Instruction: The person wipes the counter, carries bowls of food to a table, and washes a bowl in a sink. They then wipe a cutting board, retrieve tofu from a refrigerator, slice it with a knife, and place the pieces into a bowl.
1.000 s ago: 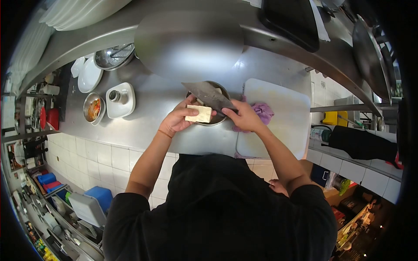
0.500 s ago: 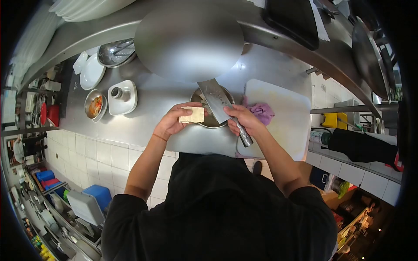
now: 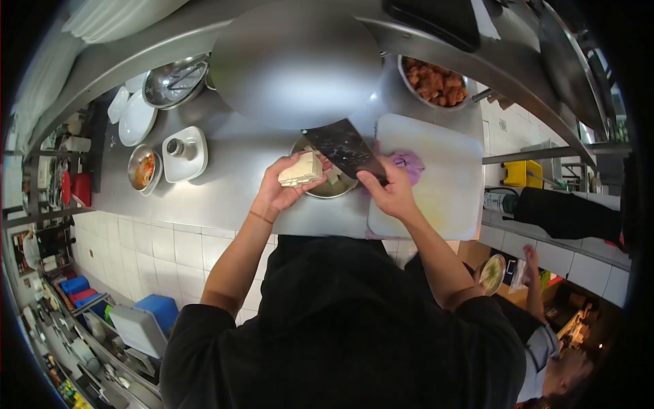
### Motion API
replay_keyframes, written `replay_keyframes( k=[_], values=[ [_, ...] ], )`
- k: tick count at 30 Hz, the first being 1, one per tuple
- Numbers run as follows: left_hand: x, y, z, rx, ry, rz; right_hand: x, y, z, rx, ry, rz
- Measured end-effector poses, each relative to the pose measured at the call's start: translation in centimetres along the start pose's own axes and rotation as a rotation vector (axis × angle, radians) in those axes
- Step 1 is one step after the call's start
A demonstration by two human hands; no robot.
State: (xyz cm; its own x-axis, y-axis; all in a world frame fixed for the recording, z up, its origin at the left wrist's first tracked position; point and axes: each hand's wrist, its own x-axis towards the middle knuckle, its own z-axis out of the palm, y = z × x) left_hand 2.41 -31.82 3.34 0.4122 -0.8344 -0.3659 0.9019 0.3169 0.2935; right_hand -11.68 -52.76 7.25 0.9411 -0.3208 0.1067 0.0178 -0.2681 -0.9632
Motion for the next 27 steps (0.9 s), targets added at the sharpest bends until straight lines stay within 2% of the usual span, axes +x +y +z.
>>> replay_keyframes(
  k=[5,13,18,24,27],
  values=[
    [0.5,-0.8,2.3,0.024,-0.003,0.025,-0.3,0.2,0.7,-0.081,0.024,-0.028],
    [0.6,-1.4,2.8,0.036,-0.045,0.023,-0.1,1.0,1.0,-0.069,0.078,-0.13],
    [1.3,-1.8,1.5,0.03,-0.095,0.024,0.0,0.9,1.0,-0.167,-0.046,-0.041],
    [1.4,-1.5,1.9,0.079,-0.082,0.02,0.3,0.9,1.4,-0.145,-0.043,-0.113],
    [1.4,-1.3,2.9,0.002,-0.076,-0.016,0.3,1.1,1.4,-0.167,-0.074,-0.125]
  ],
)
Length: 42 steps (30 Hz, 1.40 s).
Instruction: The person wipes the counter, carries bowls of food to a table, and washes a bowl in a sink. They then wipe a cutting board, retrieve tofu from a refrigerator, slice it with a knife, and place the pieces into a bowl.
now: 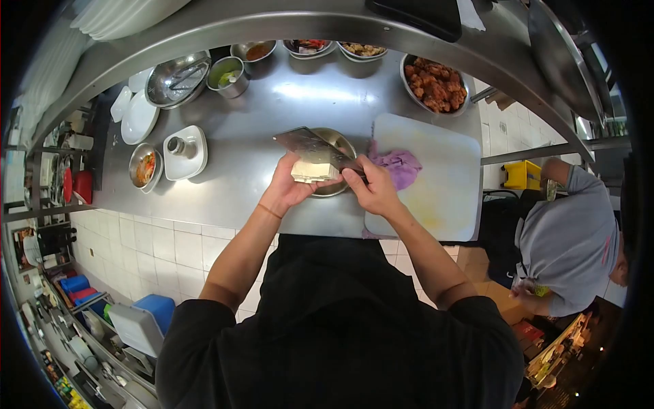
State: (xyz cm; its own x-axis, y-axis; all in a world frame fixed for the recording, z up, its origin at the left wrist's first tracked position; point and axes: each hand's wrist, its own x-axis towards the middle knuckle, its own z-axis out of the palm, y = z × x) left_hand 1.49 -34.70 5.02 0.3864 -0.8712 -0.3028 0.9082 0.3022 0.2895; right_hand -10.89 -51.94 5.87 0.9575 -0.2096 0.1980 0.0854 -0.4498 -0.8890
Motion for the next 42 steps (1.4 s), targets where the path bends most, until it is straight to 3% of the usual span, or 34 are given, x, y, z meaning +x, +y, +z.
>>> replay_keyframes(
  k=[12,24,28,30,32,33,36,42],
  values=[
    [1.5,-0.7,0.1,0.086,-0.032,-0.038,-0.1,-1.0,0.7,-0.248,-0.014,-0.015],
    [1.8,-1.6,-0.2,-0.082,-0.113,0.006,-0.5,-0.3,2.9,-0.543,-0.025,-0.022],
    [1.8,-1.5,-1.8,-0.245,-0.221,0.01,0.0,-0.6,3.2,-0.55,0.04,-0.063],
    [1.8,-1.3,-2.3,-0.29,-0.271,0.005,0.6,-1.5,2.7,-0.517,-0.032,0.129],
    [1.2,-1.1,-2.1,-0.248,0.084,-0.028,1.1,-1.8,2.1,-0.492,-0.056,0.2],
    [0.9,-1.1,-2.3,-0.25,0.084,-0.023,1.5,-1.7,1.8,-0.468,-0.079,0.268],
    [-0.3,-1.1,-1.4,-0.007,0.541,0.061,2.5,-1.4,1.4,-0.537,-0.175,0.295],
    [-2.2,-0.7,0.9,0.324,0.69,0.039,2.8,-2.6,1.3,-0.45,-0.119,0.354]
  ],
)
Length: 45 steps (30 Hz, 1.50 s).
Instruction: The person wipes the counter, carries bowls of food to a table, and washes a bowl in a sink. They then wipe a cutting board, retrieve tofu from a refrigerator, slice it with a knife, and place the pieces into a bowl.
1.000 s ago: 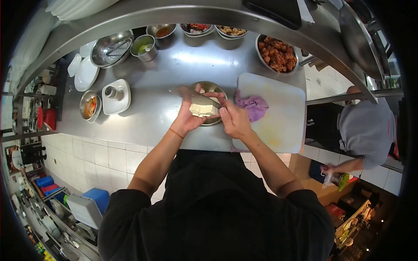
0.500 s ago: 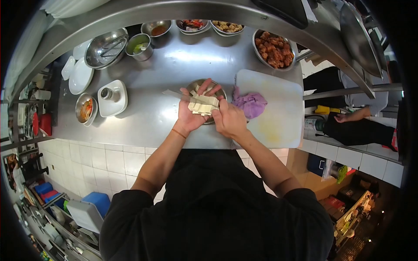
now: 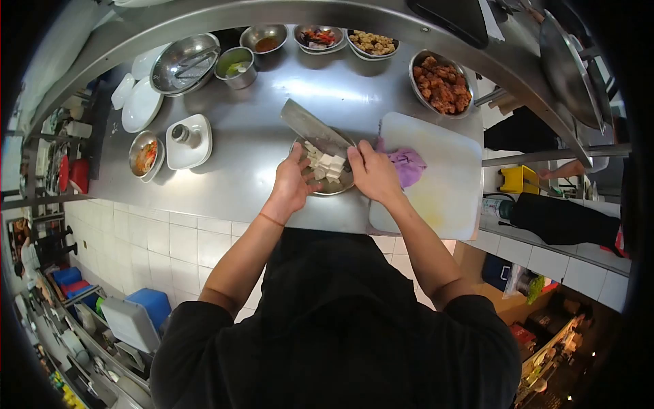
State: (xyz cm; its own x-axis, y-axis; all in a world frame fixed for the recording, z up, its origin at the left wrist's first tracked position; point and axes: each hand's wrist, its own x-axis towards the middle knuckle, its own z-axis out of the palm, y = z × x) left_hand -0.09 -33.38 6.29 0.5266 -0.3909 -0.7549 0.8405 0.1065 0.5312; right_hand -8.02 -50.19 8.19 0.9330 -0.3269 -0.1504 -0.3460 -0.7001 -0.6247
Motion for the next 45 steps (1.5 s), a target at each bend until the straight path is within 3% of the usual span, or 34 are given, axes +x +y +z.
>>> replay_keyframes(
  k=[1,3,4,6,7,9,10,12,15,20,22,24,25,26,27,28,29,30,31,33,34,35,36,37,38,41,42,44,45],
  values=[
    [-0.1,-0.2,-0.2,0.0,0.011,0.006,-0.1,0.2,0.2,0.008,-0.005,-0.008],
    [0.3,-0.7,-0.5,0.351,0.014,0.25,0.2,1.2,0.6,0.05,0.0,-0.073],
    [1.4,-1.4,-1.2,0.348,0.027,0.265,0.3,1.7,0.9,0.055,-0.002,-0.092],
    [3.6,-2.8,-2.8,0.885,0.187,0.784,0.3,2.6,1.3,0.187,0.177,-0.152],
    [3.3,-2.7,-2.4,0.884,0.208,0.797,0.4,2.5,0.5,0.195,0.173,-0.173],
    [2.3,-2.7,-1.4,1.048,0.355,0.822,0.5,2.2,-1.2,0.645,-0.166,0.195],
    [2.0,-2.8,-1.1,1.054,0.375,0.83,0.7,2.8,-1.2,0.656,-0.174,0.178],
    [1.4,-3.2,-0.6,0.949,0.432,1.02,1.1,4.7,-0.2,1.121,-0.392,0.247],
    [2.0,-4.4,-0.5,0.841,0.517,1.026,2.1,6.8,1.4,1.068,-0.509,0.414],
    [1.0,-3.8,1.9,1.094,0.58,0.984,-2.1,10.1,-3.5,1.351,-0.579,0.383],
    [1.8,-3.6,2.1,1.175,0.591,0.953,-4.7,11.9,-7.0,1.117,-0.451,0.287],
    [3.3,-4.2,0.6,1.372,0.612,1.198,-7.1,16.0,-9.1,0.817,-0.213,0.177],
    [2.9,-4.3,1.1,1.372,0.602,1.197,-8.5,18.2,-9.9,0.576,0.006,-0.015],
    [2.1,-4.2,1.8,1.236,0.538,1.173,-9.6,20.5,-10.6,0.326,0.218,-0.203],
    [1.6,-4.1,2.2,1.101,0.474,1.143,-10.2,23.7,-10.9,0.276,0.277,-0.171],
    [1.7,-3.7,1.6,1.04,0.461,0.961,-10.6,26.6,-11.2,0.223,0.336,-0.137],
    [1.6,-3.3,1.2,1.108,0.635,0.931,-11.1,28.3,-11.8,0.216,0.34,-0.125],
    [1.6,-2.9,0.8,1.171,0.808,0.898,-11.6,29.9,-12.5,-0.01,0.373,-0.094],
    [2.8,-3.2,-1.2,1.241,0.966,1.111,-11.8,31.0,-13.0,-0.237,0.402,-0.063],
    [4.2,-3.2,-5.9,1.26,0.816,0.69,-11.6,31.1,-13.2,-0.302,0.402,-0.065],
    [3.8,-3.8,-5.6,1.267,0.809,0.694,-11.5,29.8,-13.1,-0.391,0.443,-0.116],
    [3.2,-4.3,-5.4,0.824,0.59,0.522,-11.0,28.2,-12.6,-0.479,0.483,-0.17],
    [2.5,-4.8,-5.2,0.388,0.368,0.342,-9.9,26.6,-11.2,-0.346,0.484,-0.282],
    [1.9,-5.3,-4.9,0.397,0.368,0.342,-8.5,24.6,-9.4,-0.211,0.483,-0.39],
    [1.7,-5.6,-4.2,0.308,0.325,0.404,-6.8,21.8,-7.9,0.043,0.346,-0.419],
    [2.5,-5.5,-1.9,0.12,0.212,0.467,-2.7,15.9,-3.9,-0.113,0.315,-0.631],
    [3.1,-5.2,-0.9,0.023,0.2,0.474,-2.2,16.9,-3.3,-0.127,0.326,-0.634],
    [4.4,-4.3,0.4,-0.056,0.17,0.479,-2.8,17.8,-1.3,-0.457,0.037,-0.643],
    [6.0,-4.2,1.2,-0.088,0.106,0.477,-4.3,19.7,-1.6,-0.416,0.068,-0.657]
  ],
)
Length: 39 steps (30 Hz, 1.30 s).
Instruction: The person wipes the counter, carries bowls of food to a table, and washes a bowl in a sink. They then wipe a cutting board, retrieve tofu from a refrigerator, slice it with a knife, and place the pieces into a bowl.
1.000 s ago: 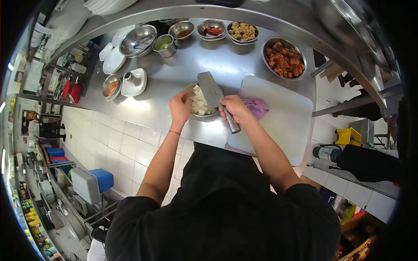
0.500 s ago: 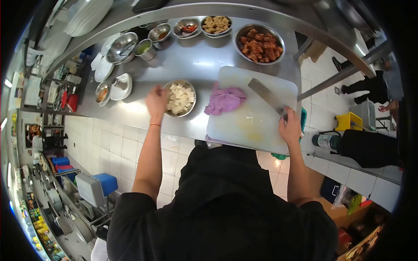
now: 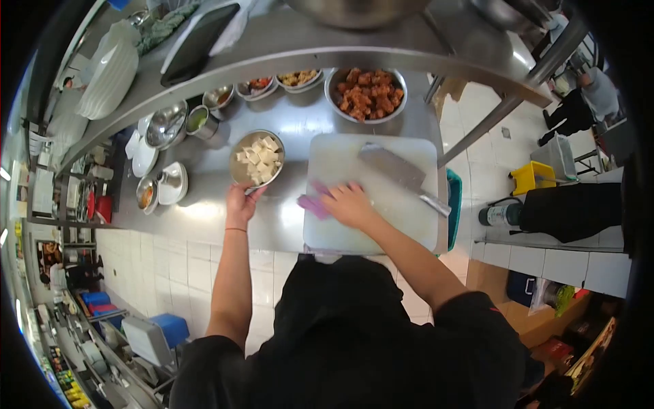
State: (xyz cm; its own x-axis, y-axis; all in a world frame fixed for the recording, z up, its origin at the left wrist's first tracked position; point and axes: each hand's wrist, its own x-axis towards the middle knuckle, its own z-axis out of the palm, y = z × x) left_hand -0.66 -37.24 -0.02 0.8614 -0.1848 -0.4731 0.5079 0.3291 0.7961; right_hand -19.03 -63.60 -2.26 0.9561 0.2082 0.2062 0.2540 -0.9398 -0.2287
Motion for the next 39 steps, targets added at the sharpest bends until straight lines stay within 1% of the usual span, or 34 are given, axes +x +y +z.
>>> replay_keyframes(
  k=[2,3,4,5,6,7,8,9,10,11,12,13,14,15,16,17,19,20,21,22,23,24,25,26,27,28,29,31,33,35,36,37,38,39],
  values=[
    [2.0,-2.2,0.7,-0.102,-0.088,-0.013,-7.7,1.7,-1.1,-0.002,0.055,0.003],
    [3.1,-3.1,0.8,-0.119,-0.099,0.006,-10.9,2.3,-2.7,-0.041,0.011,0.023],
    [3.9,-4.3,0.4,-0.193,-0.052,-0.049,-13.1,2.7,-4.3,-0.035,-0.019,0.071],
    [3.7,-5.3,0.1,-0.271,0.001,-0.104,-14.8,3.1,-5.8,0.122,-0.052,0.209],
    [1.3,-5.6,0.9,-0.217,0.074,-0.114,-15.3,3.2,-7.0,0.282,-0.09,0.342],
    [-0.3,-6.8,2.1,-0.193,0.168,-0.157,-14.4,2.3,-7.7,0.279,-0.095,0.312],
    [-0.3,-10.9,0.1,-0.046,-0.244,0.012,-12.9,1.1,-8.3,0.437,0.15,0.427],
    [-3.6,-12.0,4.6,0.137,-0.032,-0.107,-11.3,-0.4,-8.3,0.602,0.39,0.546],
    [-5.2,-15.1,6.4,0.186,-0.239,-0.118,-8.7,-2.4,-7.8,0.608,0.375,0.525],
    [-9.6,-15.6,9.5,0.06,-0.404,-0.105,-5.3,-4.9,-7.3,0.575,0.464,0.468],
    [-11.5,-14.8,11.8,-0.257,-0.653,-0.357,-3.0,-6.2,-6.9,0.547,0.554,0.403],
    [-13.6,-13.9,14.1,-0.49,-0.844,-0.674,-2.1,-6.0,-5.9,0.471,0.336,0.699],
    [-9.7,-19.8,13.5,-0.489,-0.732,-0.552,-2.1,-4.5,-4.5,0.489,0.463,0.572],
    [-10.7,-16.3,15.1,-0.401,-0.615,-0.481,-0.6,-2.1,-3.3,0.529,0.597,0.423],
    [-13.3,-12.4,17.0,-0.319,-0.486,-0.437,0.9,-1.3,-3.7,0.616,0.606,0.454],
    [-14.2,-11.5,18.3,-0.327,-0.491,-0.38,1.3,-0.4,-5.0,0.682,0.603,0.509],
    [-14.0,-10.9,18.3,-0.335,-0.502,-0.31,2.8,2.6,-5.9,0.62,0.494,0.646],
    [-14.2,-11.2,18.0,-0.18,-0.579,-0.344,3.4,3.3,-5.3,0.624,0.487,0.625],
    [-14.3,-11.4,17.6,-0.023,-0.651,-0.385,3.3,3.7,-3.9,0.434,0.413,0.602],
    [-14.5,-10.6,16.7,-0.033,-0.646,-0.377,2.9,3.6,-2.4,0.242,0.341,0.576],
    [-15.0,-9.1,15.0,0.199,-0.816,-0.114,1.5,3.1,0.6,0.168,0.321,0.44],
    [-15.4,-7.5,13.2,0.435,-0.966,0.162,-0.4,2.0,1.3,0.13,0.225,0.319],
    [-15.1,-6.1,11.1,0.598,-0.877,0.243,-2.2,0.8,1.9,0.103,0.134,0.194],
    [-14.4,-4.9,8.4,0.759,-0.778,0.32,-3.9,-0.3,0.5,0.111,-0.034,0.086],
    [-14.1,-4.5,5.3,0.835,-0.579,0.326,-6.0,-0.3,-0.1,0.069,-0.296,0.08],
    [-12.9,-4.3,1.7,0.906,-0.374,0.339,-7.3,-0.2,-1.9,0.073,-0.448,0.049],
    [-10.6,-4.7,-2.7,0.699,-0.323,0.299,-7.6,-0.1,-3.9,0.075,-0.596,0.018],
    [-10.0,0.3,-9.7,0.655,-0.003,0.183,-7.4,1.6,-6.8,0.143,-0.746,-0.019],
    [-5.8,3.4,-18.7,0.412,0.329,0.287,-4.4,0.1,-9.1,-0.098,-0.753,0.171],
    [-2.0,9.1,-26.0,0.225,0.651,0.481,-2.2,0.1,-8.0,-0.103,-0.452,0.337],
    [1.5,11.2,-30.4,0.26,0.79,0.607,0.0,-0.7,-7.9,-0.199,-0.603,0.365],
    [5.3,13.3,-35.0,0.362,0.917,0.613,2.0,-1.7,-7.6,-0.29,-0.753,0.401],
    [8.2,14.9,-38.3,0.468,1.038,0.615,2.6,-2.2,-6.3,-0.414,-0.553,0.231],
    [7.8,17.7,-38.0,0.373,0.89,0.452,4.6,-4.4,-5.6,-0.374,-0.418,0.204]
  ],
)
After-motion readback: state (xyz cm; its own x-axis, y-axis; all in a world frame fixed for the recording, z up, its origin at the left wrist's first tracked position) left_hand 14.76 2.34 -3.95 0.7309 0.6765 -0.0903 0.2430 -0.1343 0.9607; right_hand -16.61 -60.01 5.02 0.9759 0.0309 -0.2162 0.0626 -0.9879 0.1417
